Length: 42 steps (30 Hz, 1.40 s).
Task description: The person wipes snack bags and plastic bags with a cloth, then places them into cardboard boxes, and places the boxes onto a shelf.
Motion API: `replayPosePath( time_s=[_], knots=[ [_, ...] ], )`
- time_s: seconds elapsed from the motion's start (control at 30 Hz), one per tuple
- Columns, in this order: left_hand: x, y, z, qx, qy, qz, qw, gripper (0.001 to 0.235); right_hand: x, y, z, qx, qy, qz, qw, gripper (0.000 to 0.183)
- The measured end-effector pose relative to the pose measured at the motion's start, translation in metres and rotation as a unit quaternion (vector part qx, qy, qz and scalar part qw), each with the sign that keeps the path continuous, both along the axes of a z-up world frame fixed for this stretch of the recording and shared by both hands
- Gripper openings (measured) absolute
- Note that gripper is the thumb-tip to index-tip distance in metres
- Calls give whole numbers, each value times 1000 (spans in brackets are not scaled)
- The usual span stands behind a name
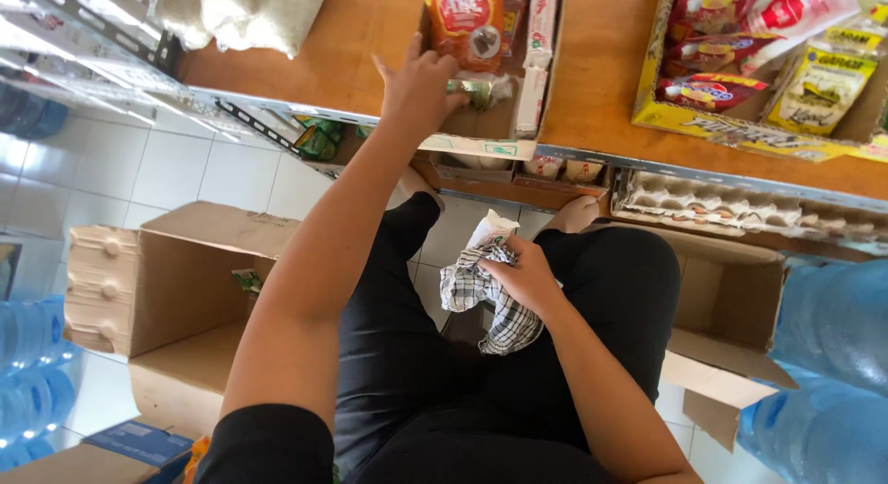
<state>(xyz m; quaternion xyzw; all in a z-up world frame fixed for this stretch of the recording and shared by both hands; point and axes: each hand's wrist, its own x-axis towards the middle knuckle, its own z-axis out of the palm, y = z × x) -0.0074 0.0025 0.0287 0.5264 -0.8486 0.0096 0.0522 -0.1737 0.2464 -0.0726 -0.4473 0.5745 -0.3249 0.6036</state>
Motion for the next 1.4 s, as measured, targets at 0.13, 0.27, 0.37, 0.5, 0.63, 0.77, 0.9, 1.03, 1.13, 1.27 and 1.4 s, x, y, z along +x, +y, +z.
replayPosePath(
  time_s=[0.13,0.27,0.37,0.5,0.63,0.77,0.9,1.03,1.13,1.27,1.4],
  knots=[
    [15,-27,-26,42,193,7,980,25,-2,3,-6,-12,-3,0,1000,32],
    [15,-36,-33,-26,217,-10,976,19,-1,2,-9,9,-40,6,999,32],
    [15,-28,-29,-60,217,-49,973,18,-4,5,0,10,-36,-13,999,32],
    [24,-33,-54,-67,217,-67,972,20,-31,-22,37,-32,102,-27,994,24],
    [26,-22,-59,-58,252,-63,964,20,-50,-87,122,-155,258,-72,951,34],
    [22,-15,-52,-39,267,-47,962,20,-40,-182,148,-59,426,34,902,59],
    [24,-14,-60,-114,284,-64,950,51,-23,-243,105,-71,525,119,840,64],
    [19,-20,-79,-96,282,2,955,26,-11,-256,85,-79,604,133,782,54],
    [14,-21,-76,-83,303,5,949,25,-3,-247,105,-61,641,137,753,54],
    [15,-18,-72,-92,310,-19,946,27,-9,-242,102,-168,647,56,741,55],
    [16,-19,-77,-79,307,-14,948,27,-25,-175,187,-82,570,115,810,40]
  ],
)
